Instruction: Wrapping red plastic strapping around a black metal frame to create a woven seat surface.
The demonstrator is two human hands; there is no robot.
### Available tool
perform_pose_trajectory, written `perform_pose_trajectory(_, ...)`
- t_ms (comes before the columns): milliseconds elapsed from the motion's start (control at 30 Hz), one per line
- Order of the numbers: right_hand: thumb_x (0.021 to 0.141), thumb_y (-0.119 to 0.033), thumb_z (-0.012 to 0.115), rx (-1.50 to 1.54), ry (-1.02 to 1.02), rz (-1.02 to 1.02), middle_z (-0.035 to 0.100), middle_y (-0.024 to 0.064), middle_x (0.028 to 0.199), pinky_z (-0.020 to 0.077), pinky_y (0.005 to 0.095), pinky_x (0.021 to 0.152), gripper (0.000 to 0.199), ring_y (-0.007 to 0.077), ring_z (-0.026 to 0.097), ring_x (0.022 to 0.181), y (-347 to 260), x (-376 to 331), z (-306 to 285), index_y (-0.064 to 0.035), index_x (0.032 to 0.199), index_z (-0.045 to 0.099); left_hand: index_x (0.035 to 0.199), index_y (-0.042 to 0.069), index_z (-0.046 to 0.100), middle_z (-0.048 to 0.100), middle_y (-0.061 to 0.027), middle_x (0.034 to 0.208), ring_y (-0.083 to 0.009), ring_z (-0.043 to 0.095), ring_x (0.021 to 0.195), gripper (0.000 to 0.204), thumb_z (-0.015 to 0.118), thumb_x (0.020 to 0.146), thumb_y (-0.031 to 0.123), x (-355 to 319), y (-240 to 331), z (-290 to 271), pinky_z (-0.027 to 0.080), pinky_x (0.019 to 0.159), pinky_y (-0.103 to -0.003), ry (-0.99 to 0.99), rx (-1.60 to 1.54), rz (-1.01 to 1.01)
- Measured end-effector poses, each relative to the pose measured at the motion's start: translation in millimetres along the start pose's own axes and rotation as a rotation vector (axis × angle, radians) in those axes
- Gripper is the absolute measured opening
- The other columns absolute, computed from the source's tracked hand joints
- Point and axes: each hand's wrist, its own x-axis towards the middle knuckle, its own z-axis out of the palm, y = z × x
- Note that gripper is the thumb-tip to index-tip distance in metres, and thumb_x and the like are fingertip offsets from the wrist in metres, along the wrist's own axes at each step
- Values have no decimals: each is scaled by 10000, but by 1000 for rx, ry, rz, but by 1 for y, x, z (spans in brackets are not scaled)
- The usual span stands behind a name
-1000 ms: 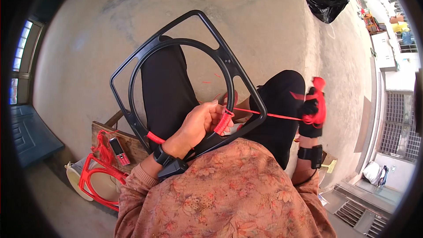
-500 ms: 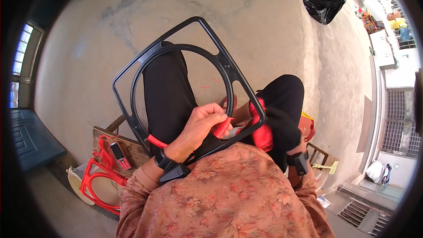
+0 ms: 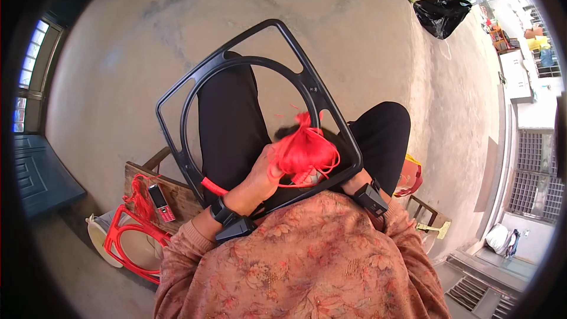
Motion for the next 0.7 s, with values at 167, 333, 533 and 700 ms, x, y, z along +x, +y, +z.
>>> perform_pose_trajectory(167, 996, -243, 461, 255, 323, -229, 602, 88, 1104, 474, 304, 913, 307, 172, 583, 1033, -16, 8, -51, -22, 1193, 541, 1053, -54, 593, 656, -169, 890, -219, 648, 746, 446, 322, 991, 295, 4, 8, -4, 527, 681, -317, -42, -115, -300)
perform_pose_trajectory(333, 1006, -331, 426, 383, 516, -381, 602, 39, 976, 471, 260, 621, 398, 127, 570, 702, -42, -78, -121, -17, 1236, 506, 1021, -63, 598, 656, -160, 874, -207, 643, 738, 435, 341, 977, 286, 5, 9, -5, 527, 672, -310, -99, -95, -234)
perform_pose_trajectory(533, 1002, -371, 425, 237, 453, -363, 573, 22, 759, 417, 217, 462, 428, 98, 514, 519, -54, -138, -154, -4, 1183, 551, 967, -10, 602, 660, -135, 799, -175, 640, 653, 296, 440, 985, 237, 3, 14, 3, 530, 608, -272, -15, -35, -211)
perform_pose_trajectory(700, 989, -350, 462, 93, 892, -324, 633, 71, 810, 500, 275, 585, 404, 154, 614, 648, -51, -121, -128, -13, 1192, 557, 880, 44, 574, 663, -119, 760, -142, 638, 600, 135, 536, 951, 152, 4, 13, 9, 530, 570, -247, 11, 34, -118)
